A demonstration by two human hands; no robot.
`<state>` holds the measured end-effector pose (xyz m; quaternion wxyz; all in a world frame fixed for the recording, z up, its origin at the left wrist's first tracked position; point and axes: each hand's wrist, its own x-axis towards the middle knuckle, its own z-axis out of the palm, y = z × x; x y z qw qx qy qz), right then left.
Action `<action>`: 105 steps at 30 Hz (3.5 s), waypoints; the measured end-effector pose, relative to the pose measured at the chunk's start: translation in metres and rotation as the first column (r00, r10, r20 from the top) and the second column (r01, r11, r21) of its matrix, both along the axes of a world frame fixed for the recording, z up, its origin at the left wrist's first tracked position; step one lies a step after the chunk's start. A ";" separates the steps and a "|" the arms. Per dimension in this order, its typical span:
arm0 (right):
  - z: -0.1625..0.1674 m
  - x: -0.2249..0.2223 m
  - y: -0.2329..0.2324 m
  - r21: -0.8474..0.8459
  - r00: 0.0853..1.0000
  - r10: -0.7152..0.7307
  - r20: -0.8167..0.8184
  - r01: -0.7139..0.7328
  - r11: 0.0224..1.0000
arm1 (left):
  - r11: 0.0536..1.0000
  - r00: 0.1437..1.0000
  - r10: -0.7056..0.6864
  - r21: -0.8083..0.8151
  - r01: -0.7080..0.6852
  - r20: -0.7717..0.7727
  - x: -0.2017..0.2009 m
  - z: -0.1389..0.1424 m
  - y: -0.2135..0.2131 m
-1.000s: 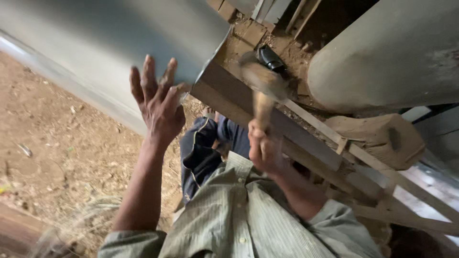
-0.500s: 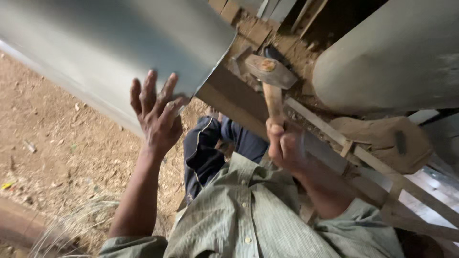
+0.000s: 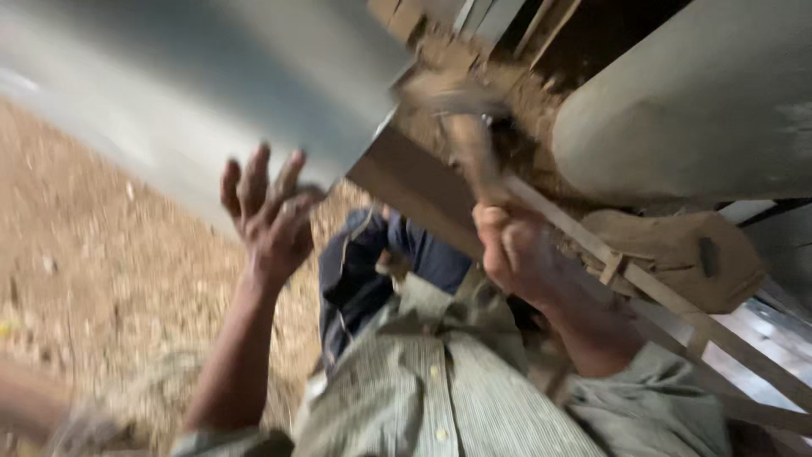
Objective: The person repeatedly hammers the seam of a large metal cylinder resting on a wooden support. They hold the cylinder with one hand and strike the seam with a hammer in the other, working along the seam length.
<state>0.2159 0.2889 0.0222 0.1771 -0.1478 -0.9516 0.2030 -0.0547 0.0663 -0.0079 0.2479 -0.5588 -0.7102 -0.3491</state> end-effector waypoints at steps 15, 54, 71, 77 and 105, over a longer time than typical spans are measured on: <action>0.017 -0.018 -0.004 -0.297 0.986 -0.151 0.065 0.163 0.941 | 1.000 1.000 -0.002 0.024 0.002 -0.007 0.000 -0.003 0.007; -0.002 -0.011 -0.006 -0.151 0.930 -0.053 0.363 0.114 0.982 | 0.998 0.999 0.040 -0.044 -0.038 0.031 0.012 0.001 0.024; -0.007 0.000 -0.006 -0.040 0.979 0.093 -0.183 -0.102 0.994 | 0.999 0.999 0.045 -0.021 -0.045 0.007 0.018 0.016 0.025; -0.015 0.003 -0.005 0.311 0.904 0.293 -0.310 -0.194 0.930 | 0.992 0.996 0.072 -0.108 -0.066 0.052 0.021 0.016 0.023; -0.032 0.006 -0.002 0.054 0.999 0.028 0.032 -0.029 0.998 | 0.997 0.997 0.066 -0.036 -0.067 -0.027 0.026 0.008 0.033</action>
